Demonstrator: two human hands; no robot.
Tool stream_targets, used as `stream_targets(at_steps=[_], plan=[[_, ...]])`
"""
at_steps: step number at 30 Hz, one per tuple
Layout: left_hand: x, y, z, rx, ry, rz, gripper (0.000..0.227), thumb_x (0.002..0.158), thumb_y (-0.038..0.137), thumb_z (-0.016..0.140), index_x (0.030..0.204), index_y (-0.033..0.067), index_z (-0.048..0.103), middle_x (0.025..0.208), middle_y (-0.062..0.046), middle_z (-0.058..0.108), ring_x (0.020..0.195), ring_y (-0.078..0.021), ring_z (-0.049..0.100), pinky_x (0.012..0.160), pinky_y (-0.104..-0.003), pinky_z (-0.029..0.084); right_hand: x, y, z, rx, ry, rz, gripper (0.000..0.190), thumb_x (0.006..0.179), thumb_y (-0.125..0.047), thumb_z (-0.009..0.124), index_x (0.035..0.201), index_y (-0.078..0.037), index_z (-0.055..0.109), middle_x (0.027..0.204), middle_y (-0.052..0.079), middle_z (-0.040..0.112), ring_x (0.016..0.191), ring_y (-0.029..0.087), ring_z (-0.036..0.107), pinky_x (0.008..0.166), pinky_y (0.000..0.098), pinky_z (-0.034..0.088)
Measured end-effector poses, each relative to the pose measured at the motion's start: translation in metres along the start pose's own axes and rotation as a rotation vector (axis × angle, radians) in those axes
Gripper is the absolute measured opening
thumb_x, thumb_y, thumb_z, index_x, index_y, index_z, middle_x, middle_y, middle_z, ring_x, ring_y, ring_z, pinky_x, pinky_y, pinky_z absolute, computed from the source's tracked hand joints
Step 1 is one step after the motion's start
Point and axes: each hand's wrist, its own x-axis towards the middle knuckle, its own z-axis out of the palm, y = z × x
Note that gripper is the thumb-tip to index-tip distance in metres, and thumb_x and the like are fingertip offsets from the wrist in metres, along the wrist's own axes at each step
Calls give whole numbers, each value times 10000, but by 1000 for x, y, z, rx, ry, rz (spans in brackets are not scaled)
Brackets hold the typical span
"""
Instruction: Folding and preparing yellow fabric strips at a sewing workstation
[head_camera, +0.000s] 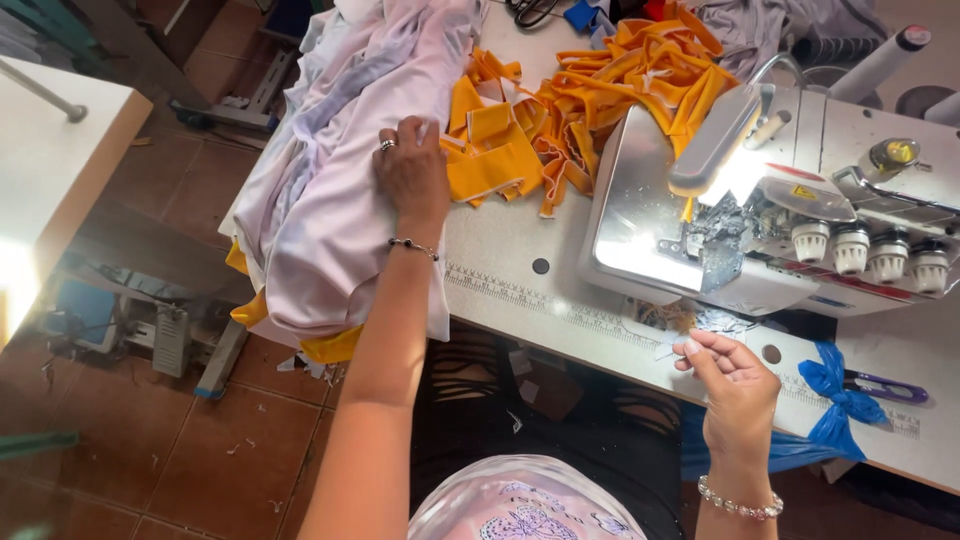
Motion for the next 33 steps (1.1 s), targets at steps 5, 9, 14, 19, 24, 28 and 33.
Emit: stream_targets(at_steps=[5,9,14,19,24,28,33], plan=[[2,-12,4,-351,-101,8,170,703,186,852,836,234,757,1001,27,691,970,-259,588,812,-429,439,-6,-17,17,0,-49,-30,217,936,-7,712,1144,55,712,904,172,745,766,195,695,786,271,592],[-3,17,-88,-1249,-437,-321,175,843,146,839,934,105,695,851,28,701,770,-36,617,679,-176,520,-15,-32,26,-71,-111,-70,175,909,-2,737,1084,7,746,886,144,771,798,190,735,798,266,602],[-48,64,-142,-1635,-676,-310,352,676,53,942,952,77,725,801,-25,714,751,-78,662,730,-252,582,-12,-41,47,-99,-276,-280,268,932,-71,735,1189,1,747,1067,218,768,833,251,769,823,384,606],[-89,101,-162,-1742,-935,-157,316,598,32,960,825,78,744,720,-13,697,714,-59,614,710,-261,558,-7,-43,60,22,-436,-426,459,997,-194,645,1400,20,607,1338,233,661,908,269,751,816,375,607],[-95,114,-171,-1824,-971,-274,392,744,126,910,1071,37,712,904,-98,742,793,-109,686,757,-298,601,-2,-15,48,291,-438,-192,117,896,30,746,1007,68,735,870,129,715,842,151,680,842,364,587],[-120,121,-161,-1769,-823,-412,423,939,186,761,1300,55,584,984,-125,724,851,-107,691,810,-296,613,0,-2,34,262,-404,-211,90,930,12,722,1007,59,714,894,150,725,857,151,677,859,360,575],[-133,127,-169,-1755,-726,-416,269,948,129,730,1179,130,592,1075,-165,686,839,-178,714,618,-236,640,-2,17,28,375,-419,-204,105,972,-22,662,1038,57,640,968,197,722,973,210,688,929,397,548]])
